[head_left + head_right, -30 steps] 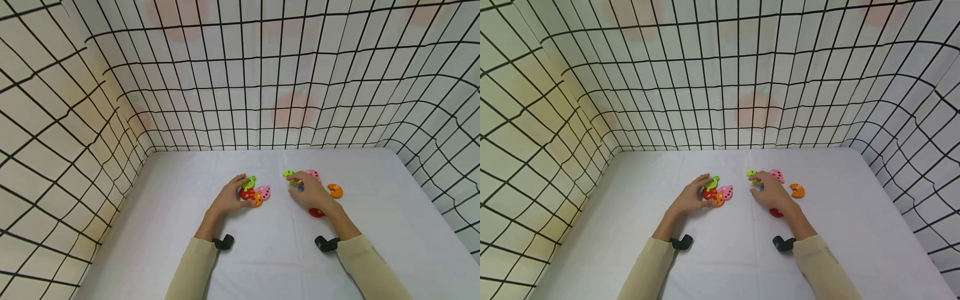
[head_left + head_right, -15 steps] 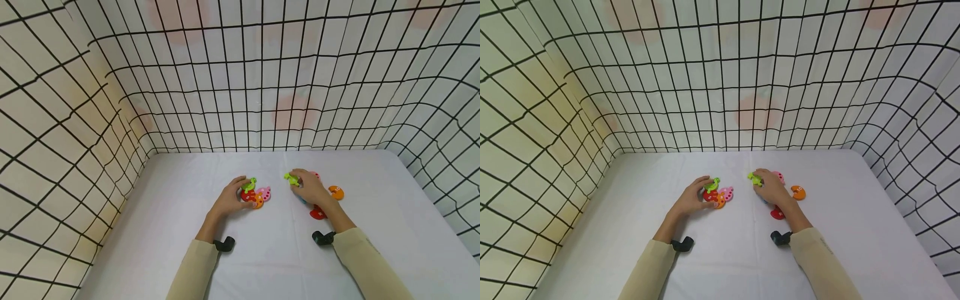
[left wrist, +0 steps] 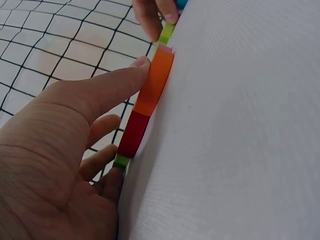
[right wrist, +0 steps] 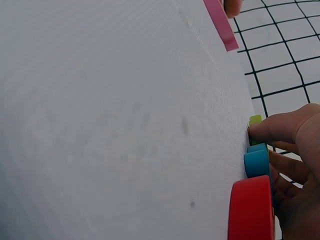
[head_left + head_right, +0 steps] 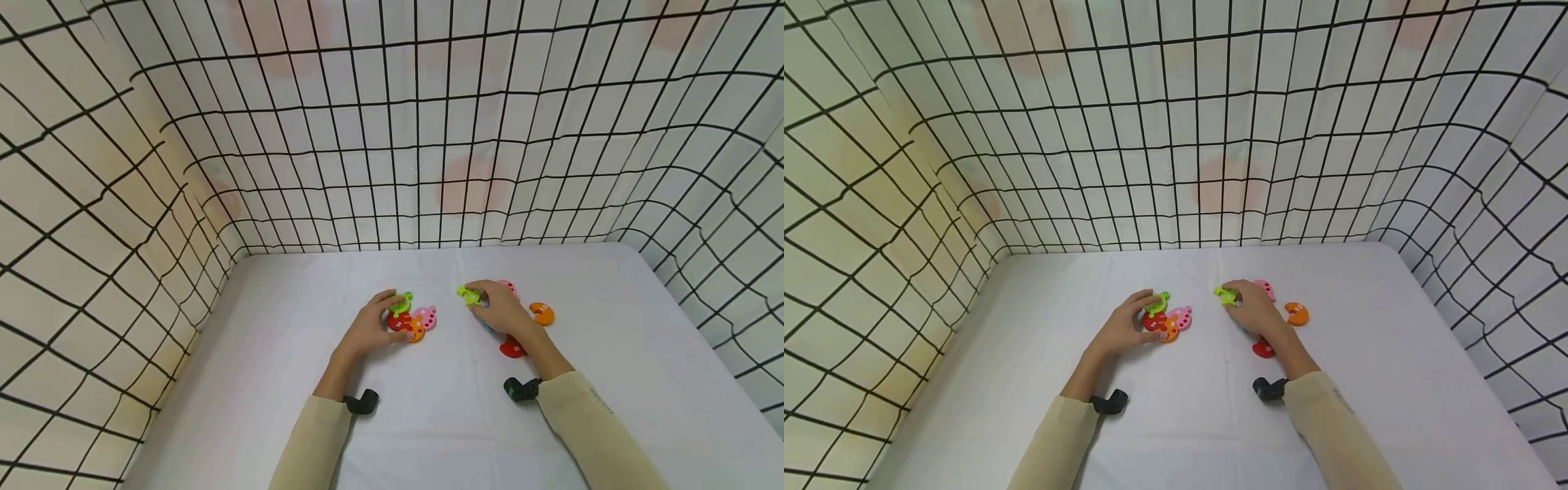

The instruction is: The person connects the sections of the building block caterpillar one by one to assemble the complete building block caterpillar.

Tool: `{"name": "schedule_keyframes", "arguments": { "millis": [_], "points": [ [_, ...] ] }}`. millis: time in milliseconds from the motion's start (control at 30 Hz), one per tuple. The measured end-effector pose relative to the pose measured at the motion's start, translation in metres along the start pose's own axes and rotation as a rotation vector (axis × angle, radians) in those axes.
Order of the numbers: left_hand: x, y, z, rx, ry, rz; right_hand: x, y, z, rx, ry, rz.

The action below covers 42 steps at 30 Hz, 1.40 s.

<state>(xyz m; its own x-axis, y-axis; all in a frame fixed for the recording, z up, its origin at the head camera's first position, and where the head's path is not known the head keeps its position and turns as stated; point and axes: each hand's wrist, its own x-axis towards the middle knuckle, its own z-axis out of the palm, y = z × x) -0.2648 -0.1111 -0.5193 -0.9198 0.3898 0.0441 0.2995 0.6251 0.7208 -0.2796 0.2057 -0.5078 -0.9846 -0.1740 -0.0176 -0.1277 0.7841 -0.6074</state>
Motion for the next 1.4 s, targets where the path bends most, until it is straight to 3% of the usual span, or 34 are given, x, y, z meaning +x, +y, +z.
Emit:
{"name": "schedule_keyframes", "arguments": {
  "millis": [533, 767, 1400],
  "points": [
    [0.0, 0.0, -0.001, 0.019, -0.017, -0.009, -0.008, 0.004, -0.003, 0.038, 0.066, -0.052],
    [0.001, 0.0, -0.001, 0.017, -0.017, -0.021, -0.016, -0.007, -0.005, 0.062, 0.075, -0.064],
    [0.0, 0.0, -0.001, 0.009, -0.024, -0.027, -0.011, -0.044, 0.02, 0.101, -0.018, -0.168]
  ]
}}
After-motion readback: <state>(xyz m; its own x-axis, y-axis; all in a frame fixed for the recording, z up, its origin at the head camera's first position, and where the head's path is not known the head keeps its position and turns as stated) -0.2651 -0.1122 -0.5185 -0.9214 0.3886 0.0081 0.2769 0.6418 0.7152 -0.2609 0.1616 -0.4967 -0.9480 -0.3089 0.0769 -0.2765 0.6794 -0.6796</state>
